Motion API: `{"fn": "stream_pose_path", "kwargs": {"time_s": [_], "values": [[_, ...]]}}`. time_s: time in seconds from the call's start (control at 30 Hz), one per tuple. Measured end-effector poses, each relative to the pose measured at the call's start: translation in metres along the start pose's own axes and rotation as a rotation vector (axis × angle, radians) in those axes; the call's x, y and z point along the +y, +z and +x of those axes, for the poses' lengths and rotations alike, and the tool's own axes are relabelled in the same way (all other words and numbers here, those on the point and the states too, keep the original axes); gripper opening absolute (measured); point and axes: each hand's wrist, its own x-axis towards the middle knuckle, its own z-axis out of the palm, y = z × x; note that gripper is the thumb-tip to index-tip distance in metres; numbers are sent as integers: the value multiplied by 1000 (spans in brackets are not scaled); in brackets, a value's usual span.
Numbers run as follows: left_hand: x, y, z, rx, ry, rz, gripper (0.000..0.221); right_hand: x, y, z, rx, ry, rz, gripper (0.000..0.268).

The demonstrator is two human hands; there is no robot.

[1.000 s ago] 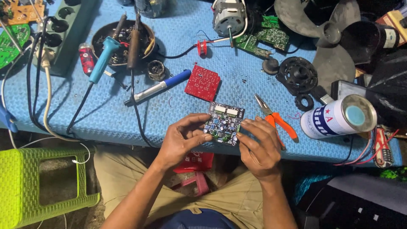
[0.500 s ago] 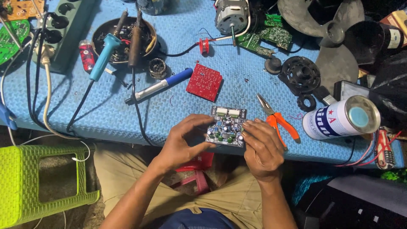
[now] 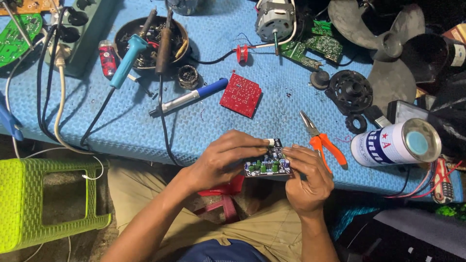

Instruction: Assembling and soldering electronic components onto circuit boards using a soldering iron and pliers

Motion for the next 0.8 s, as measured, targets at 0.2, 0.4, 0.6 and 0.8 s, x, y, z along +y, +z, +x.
{"fn": "stream_pose_path", "kwargs": {"time_s": [0.2,0.4,0.6,0.8], "values": [[-9,5,-8,22,43,-53,48,-1,-1,-4,-13,32,14,18],[-17,6,-10,34,-7,-95,24,0,-2,-7,-50,170,15,21],[-30,11,-17,122,-248,-167,37,7,-3,-10,-66,451,46,16],[-29,11,-20,131,-627,-439,44,3,1,-3,-52,637,98,18]]}}
